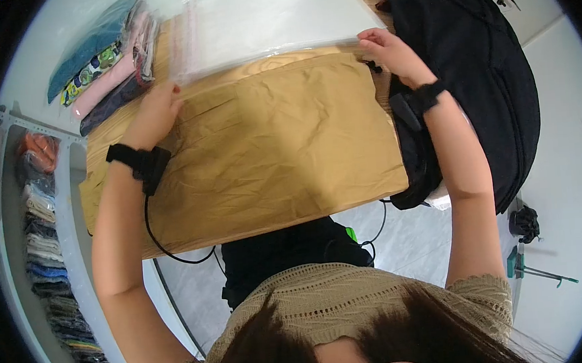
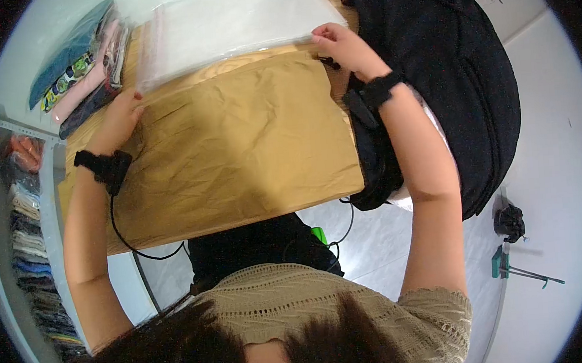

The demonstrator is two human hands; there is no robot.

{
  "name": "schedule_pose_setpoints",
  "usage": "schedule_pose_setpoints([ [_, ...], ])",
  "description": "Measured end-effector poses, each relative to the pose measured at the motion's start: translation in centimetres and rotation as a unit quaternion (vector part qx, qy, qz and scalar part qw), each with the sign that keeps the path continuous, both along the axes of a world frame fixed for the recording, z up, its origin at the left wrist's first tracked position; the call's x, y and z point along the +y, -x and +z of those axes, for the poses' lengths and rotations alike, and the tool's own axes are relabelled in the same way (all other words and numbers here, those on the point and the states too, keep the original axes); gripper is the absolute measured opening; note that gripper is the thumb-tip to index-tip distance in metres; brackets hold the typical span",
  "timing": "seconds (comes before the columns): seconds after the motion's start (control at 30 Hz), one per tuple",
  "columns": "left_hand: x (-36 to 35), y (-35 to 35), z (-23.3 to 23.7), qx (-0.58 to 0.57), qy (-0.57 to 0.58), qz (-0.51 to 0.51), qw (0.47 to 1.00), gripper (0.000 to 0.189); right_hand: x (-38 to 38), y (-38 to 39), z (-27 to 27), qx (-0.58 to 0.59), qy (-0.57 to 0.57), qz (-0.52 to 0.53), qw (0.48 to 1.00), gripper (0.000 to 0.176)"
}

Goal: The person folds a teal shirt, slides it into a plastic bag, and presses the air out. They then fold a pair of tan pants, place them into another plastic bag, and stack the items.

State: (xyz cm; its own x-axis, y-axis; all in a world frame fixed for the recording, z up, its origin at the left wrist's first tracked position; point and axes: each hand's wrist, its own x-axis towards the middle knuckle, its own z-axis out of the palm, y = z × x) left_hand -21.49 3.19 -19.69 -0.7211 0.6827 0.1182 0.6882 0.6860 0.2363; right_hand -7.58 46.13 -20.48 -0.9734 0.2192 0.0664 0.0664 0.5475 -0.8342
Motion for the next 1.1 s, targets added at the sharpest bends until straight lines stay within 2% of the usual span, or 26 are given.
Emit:
schedule_pose_setpoints([
  [0.03,-0.2,-0.5,0.2,0.052,-0.06,-0.061,0.995,0.024,-0.3,-0.7,1.1,0.005,-0.006,0.01,1.0,0.025],
  [0.07,0.1,-1.8,1.4,0.05,-0.06,-0.059,0.995,0.024,-1.8,-2.0,2.7,0.008,-0.011,0.02,1.0,0.027],
  [0.13,2.1,-5.6,4.3,-0.071,-0.059,-0.14,0.986,0.042,-4.8,-3.4,3.5,-0.021,-0.11,0.078,0.991,0.031],
  [0.17,2.9,-6.5,3.9,-0.073,-0.059,-0.142,0.985,0.042,-7.0,-4.4,3.9,0.005,-0.136,0.149,0.979,0.034],
  [0.2,3.7,-7.3,3.3,-0.083,-0.015,-0.194,0.977,0.055,-7.6,-4.1,2.4,0.0,-0.167,0.221,0.961,0.042],
  [0.23,4.4,-8.0,3.2,-0.091,0.029,-0.245,0.965,0.069,-8.6,-4.2,0.7,-0.04,-0.305,0.206,0.929,0.051],
  [0.27,5.0,-8.9,3.5,-0.087,0.028,-0.248,0.965,0.069,-9.7,-4.3,0.1,-0.081,-0.435,0.186,0.877,0.06],
  [0.3,5.6,-9.7,3.8,-0.136,0.131,-0.183,0.965,0.083,-9.7,-4.2,0.4,-0.08,-0.438,0.183,0.877,0.06],
  [0.33,5.8,-10.2,3.9,-0.184,0.232,-0.114,0.948,0.097,-9.7,-4.2,0.8,-0.148,-0.426,0.178,0.875,0.07],
  [0.37,5.1,-9.0,2.5,-0.185,0.263,-0.116,0.94,0.114,-9.7,-4.2,1.1,-0.216,-0.411,0.173,0.869,0.08],
  [0.5,2.3,-8.2,2.3,-0.164,0.279,-0.073,0.943,0.116,-6.0,-3.6,0.9,-0.258,-0.401,0.142,0.867,0.091],
  [0.63,1.7,-8.2,2.0,-0.155,0.282,-0.074,0.944,0.119,-5.1,-3.1,1.3,-0.287,-0.387,0.124,0.868,0.093],
  [0.73,2.1,-8.4,1.9,-0.16,0.293,-0.069,0.94,0.12,-5.5,-2.2,2.2,-0.278,-0.428,0.068,0.857,0.091],
  [0.8,2.1,-8.3,1.8,-0.157,0.296,-0.07,0.939,0.12,-4.4,-0.9,0.6,-0.185,-0.346,0.201,0.898,0.084],
  [0.83,2.1,-8.3,1.6,-0.151,0.289,-0.074,0.942,0.121,-4.4,-1.2,0.1,-0.196,-0.449,0.185,0.852,0.077],
  [0.87,1.9,-8.2,1.3,-0.147,0.282,-0.077,0.945,0.121,-4.1,-0.9,-0.4,-0.165,-0.434,0.168,0.87,0.072],
  [0.93,1.0,-8.7,1.6,-0.16,0.272,-0.082,0.945,0.116,-8.0,-2.7,2.1,-0.203,-0.444,0.108,0.866,0.067],
  [1.0,-0.1,-10.1,2.1,-0.104,0.108,-0.134,0.98,0.105,-11.8,-6.9,3.2,-0.012,-0.357,0.202,0.912,0.061],
  [1.03,-0.7,-12.1,3.1,-0.09,0.054,-0.138,0.985,0.091,-13.4,-9.1,3.6,0.0,-0.349,0.242,0.905,0.059],
  [1.07,-1.9,-13.6,3.2,-0.097,0.059,-0.132,0.985,0.091,-14.8,-11.1,3.9,0.016,-0.341,0.281,0.897,0.058],
  [1.1,-3.1,-14.9,3.3,-0.066,0.068,-0.138,0.986,0.088,-16.5,-13.4,4.2,-0.007,-0.361,0.251,0.898,0.058],
])
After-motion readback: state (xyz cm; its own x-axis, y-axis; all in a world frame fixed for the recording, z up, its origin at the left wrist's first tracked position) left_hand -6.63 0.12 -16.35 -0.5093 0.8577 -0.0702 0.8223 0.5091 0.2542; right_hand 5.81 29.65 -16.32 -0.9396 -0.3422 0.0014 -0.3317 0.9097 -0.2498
